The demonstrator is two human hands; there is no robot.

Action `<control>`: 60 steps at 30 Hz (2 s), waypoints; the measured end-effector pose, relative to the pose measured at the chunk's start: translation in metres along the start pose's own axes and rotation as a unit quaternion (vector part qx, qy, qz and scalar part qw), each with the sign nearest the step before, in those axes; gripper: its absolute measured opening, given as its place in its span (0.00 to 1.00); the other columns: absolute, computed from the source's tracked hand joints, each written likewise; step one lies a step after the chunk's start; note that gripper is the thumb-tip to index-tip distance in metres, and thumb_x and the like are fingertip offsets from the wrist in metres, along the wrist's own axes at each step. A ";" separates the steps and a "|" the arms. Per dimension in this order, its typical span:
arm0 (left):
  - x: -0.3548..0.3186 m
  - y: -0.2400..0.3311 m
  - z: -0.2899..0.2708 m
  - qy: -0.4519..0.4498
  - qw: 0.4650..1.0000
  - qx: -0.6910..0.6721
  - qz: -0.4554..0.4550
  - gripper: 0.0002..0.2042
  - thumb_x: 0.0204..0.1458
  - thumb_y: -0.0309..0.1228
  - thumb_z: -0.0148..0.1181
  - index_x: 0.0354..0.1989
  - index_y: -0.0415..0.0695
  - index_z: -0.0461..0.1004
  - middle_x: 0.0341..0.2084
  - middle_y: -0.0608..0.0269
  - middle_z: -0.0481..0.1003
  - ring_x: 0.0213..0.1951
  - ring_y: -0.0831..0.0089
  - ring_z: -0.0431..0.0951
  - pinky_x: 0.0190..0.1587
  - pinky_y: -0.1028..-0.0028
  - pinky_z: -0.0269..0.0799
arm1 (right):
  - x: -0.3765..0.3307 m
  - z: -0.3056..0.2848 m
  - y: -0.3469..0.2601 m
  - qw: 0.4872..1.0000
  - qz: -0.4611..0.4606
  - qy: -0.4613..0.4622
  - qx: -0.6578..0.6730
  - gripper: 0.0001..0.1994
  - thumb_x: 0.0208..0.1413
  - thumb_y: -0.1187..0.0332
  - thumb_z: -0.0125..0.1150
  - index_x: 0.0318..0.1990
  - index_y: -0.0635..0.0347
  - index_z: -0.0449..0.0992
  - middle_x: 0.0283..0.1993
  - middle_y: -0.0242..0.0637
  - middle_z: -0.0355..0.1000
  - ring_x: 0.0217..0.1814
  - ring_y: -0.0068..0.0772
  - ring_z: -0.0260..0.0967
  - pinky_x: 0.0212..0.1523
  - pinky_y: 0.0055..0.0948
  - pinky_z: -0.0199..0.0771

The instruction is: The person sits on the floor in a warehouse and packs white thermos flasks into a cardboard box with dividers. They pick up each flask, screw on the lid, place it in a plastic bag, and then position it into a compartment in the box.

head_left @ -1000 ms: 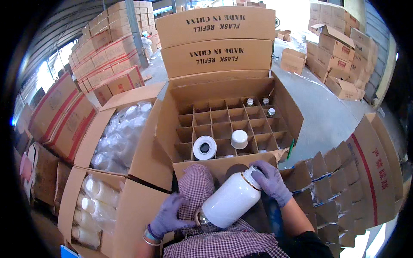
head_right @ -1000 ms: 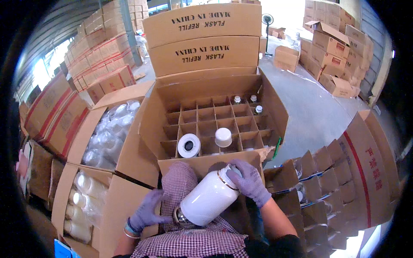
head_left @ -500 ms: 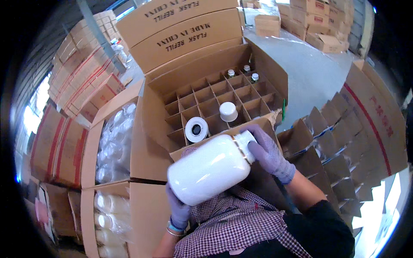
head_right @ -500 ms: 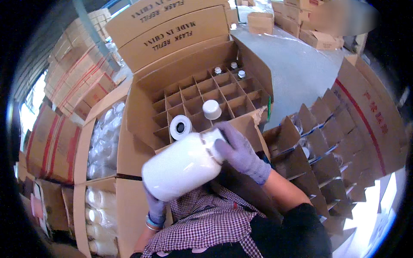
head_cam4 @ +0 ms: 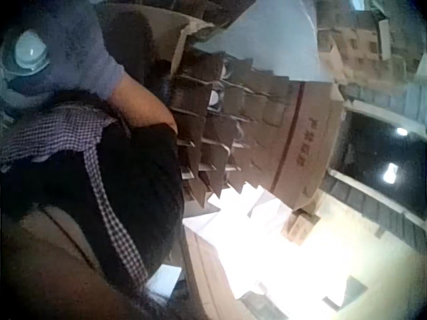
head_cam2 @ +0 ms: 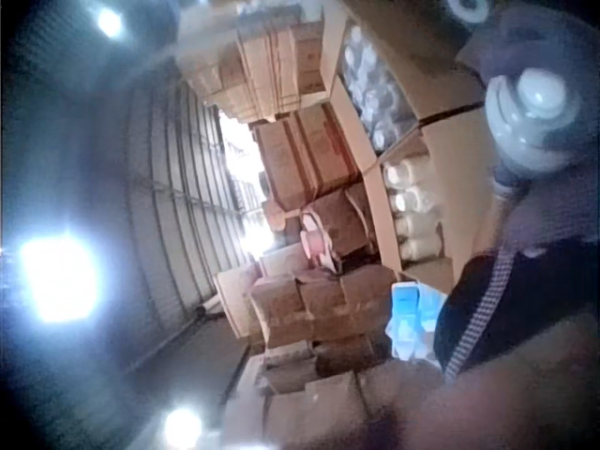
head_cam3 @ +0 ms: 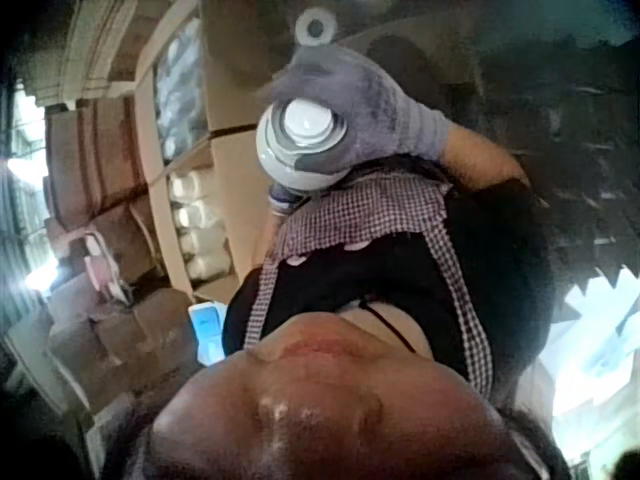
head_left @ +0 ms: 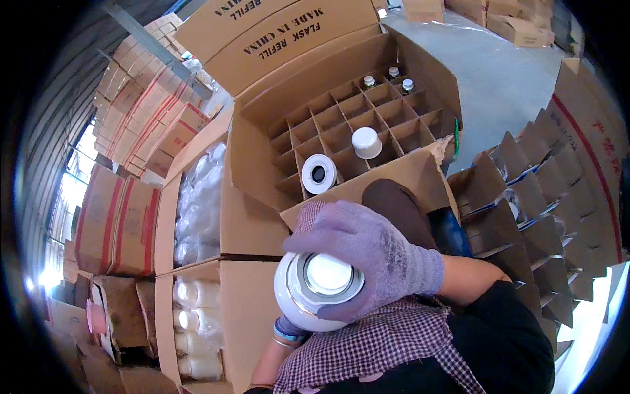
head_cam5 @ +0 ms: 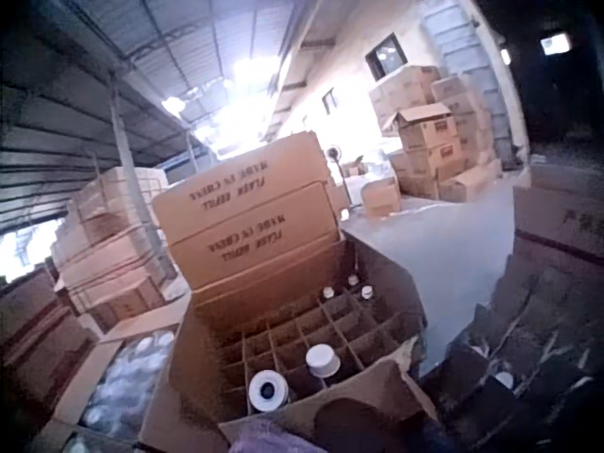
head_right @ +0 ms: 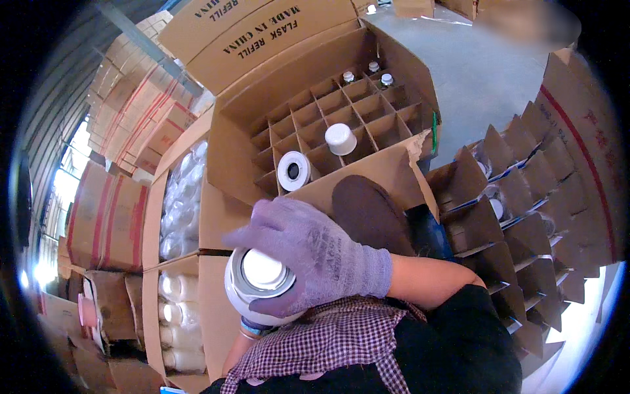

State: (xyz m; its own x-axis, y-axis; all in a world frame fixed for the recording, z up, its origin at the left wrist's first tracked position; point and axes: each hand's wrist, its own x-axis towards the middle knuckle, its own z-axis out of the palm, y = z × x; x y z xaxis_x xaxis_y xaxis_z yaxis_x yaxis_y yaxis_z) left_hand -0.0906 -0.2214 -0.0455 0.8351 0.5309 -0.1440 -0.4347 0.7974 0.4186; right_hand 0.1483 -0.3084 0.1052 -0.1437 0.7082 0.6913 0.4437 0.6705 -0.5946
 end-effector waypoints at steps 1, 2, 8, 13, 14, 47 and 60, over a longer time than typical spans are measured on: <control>-0.002 0.000 -0.002 0.001 1.000 0.001 0.002 0.40 0.54 0.41 0.66 0.72 0.42 0.53 0.68 0.52 0.59 0.67 0.61 0.61 0.69 0.59 0.57 | -0.002 0.000 0.000 1.000 0.013 0.018 0.009 0.38 0.36 0.53 0.78 0.57 0.55 0.73 0.50 0.45 0.70 0.52 0.48 0.70 0.53 0.43 0.71; -0.003 0.003 -0.003 0.006 1.000 0.001 0.005 0.40 0.55 0.42 0.66 0.72 0.42 0.53 0.68 0.53 0.59 0.67 0.61 0.61 0.69 0.59 0.57 | -0.005 0.000 0.000 0.999 0.027 0.037 0.017 0.37 0.36 0.54 0.78 0.56 0.56 0.73 0.50 0.45 0.70 0.52 0.48 0.70 0.53 0.43 0.71; -0.014 0.010 -0.004 0.016 1.000 0.009 0.006 0.38 0.57 0.44 0.62 0.72 0.43 0.52 0.69 0.53 0.59 0.68 0.60 0.61 0.70 0.59 0.57 | -0.006 0.014 0.004 0.988 0.051 0.143 0.040 0.28 0.39 0.61 0.76 0.50 0.58 0.74 0.49 0.45 0.70 0.51 0.49 0.70 0.54 0.43 0.72; -0.022 0.011 -0.010 0.023 1.000 0.003 0.003 0.37 0.59 0.46 0.60 0.73 0.44 0.52 0.70 0.54 0.58 0.68 0.59 0.60 0.70 0.58 0.56 | -0.002 0.027 0.008 0.992 -0.024 0.100 0.069 0.29 0.38 0.60 0.78 0.49 0.57 0.76 0.46 0.43 0.72 0.50 0.46 0.71 0.52 0.42 0.73; -0.023 0.013 -0.010 0.028 1.000 0.005 0.003 0.37 0.59 0.46 0.59 0.73 0.44 0.51 0.70 0.54 0.58 0.68 0.58 0.60 0.70 0.58 0.56 | 0.001 0.031 0.005 0.990 -0.055 0.092 0.094 0.29 0.38 0.60 0.78 0.49 0.57 0.76 0.46 0.42 0.73 0.50 0.46 0.71 0.51 0.41 0.73; -0.034 0.079 -0.021 0.302 0.687 0.623 0.221 0.25 0.55 0.49 0.63 0.44 0.35 0.77 0.24 0.68 0.75 0.28 0.70 0.74 0.32 0.70 0.71 | 0.019 0.004 0.134 0.978 -0.083 -0.128 -0.143 0.33 0.49 0.63 0.70 0.64 0.57 0.66 0.61 0.51 0.66 0.64 0.51 0.66 0.62 0.41 0.70; -0.009 0.114 0.083 -0.039 0.470 0.852 0.227 0.18 0.44 0.41 0.73 0.37 0.41 0.81 0.48 0.48 0.78 0.48 0.52 0.80 0.50 0.62 0.76 | -0.048 0.042 0.191 0.957 0.265 -0.001 -0.120 0.21 0.58 0.54 0.60 0.54 0.56 0.74 0.47 0.46 0.77 0.48 0.40 0.77 0.50 0.36 0.77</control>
State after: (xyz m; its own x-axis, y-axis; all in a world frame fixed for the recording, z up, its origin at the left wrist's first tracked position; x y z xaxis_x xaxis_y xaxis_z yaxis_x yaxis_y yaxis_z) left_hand -0.1193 -0.1590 0.0782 0.8249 0.4711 0.3124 0.2723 -0.8155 0.5107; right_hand 0.2027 -0.2046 -0.0590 0.1552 0.9353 0.3181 0.6446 0.1481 -0.7501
